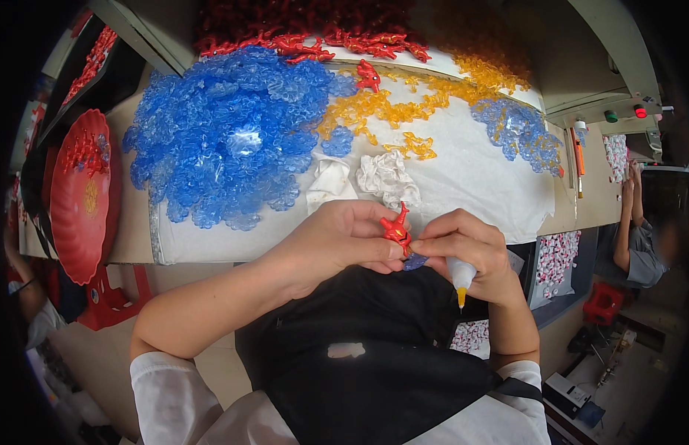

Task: The person assembles small plastic toy parts using a glue bottle.

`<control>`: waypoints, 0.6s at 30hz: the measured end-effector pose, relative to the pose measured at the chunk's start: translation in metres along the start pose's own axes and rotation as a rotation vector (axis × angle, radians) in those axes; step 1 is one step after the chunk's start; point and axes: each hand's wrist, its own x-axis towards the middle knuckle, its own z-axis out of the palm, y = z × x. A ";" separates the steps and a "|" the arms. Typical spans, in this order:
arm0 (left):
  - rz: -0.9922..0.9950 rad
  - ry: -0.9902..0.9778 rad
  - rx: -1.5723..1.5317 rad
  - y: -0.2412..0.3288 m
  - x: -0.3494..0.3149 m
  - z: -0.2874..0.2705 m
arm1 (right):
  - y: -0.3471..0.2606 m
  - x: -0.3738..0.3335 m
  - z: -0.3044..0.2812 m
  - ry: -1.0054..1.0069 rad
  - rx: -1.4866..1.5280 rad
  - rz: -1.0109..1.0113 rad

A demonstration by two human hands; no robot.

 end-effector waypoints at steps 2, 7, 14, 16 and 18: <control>0.025 0.008 0.033 0.001 -0.001 -0.001 | -0.002 0.002 0.001 0.038 -0.034 0.010; 0.052 0.024 0.076 0.001 -0.002 0.002 | -0.001 0.003 0.000 0.013 -0.039 0.004; 0.035 0.035 0.063 -0.002 -0.002 0.001 | 0.002 0.003 0.002 0.004 -0.008 -0.009; 0.040 0.034 0.064 -0.002 -0.004 0.001 | 0.002 0.003 0.003 0.001 0.002 -0.010; 0.043 0.031 0.066 -0.002 -0.004 0.001 | 0.001 0.004 0.002 -0.002 0.009 -0.007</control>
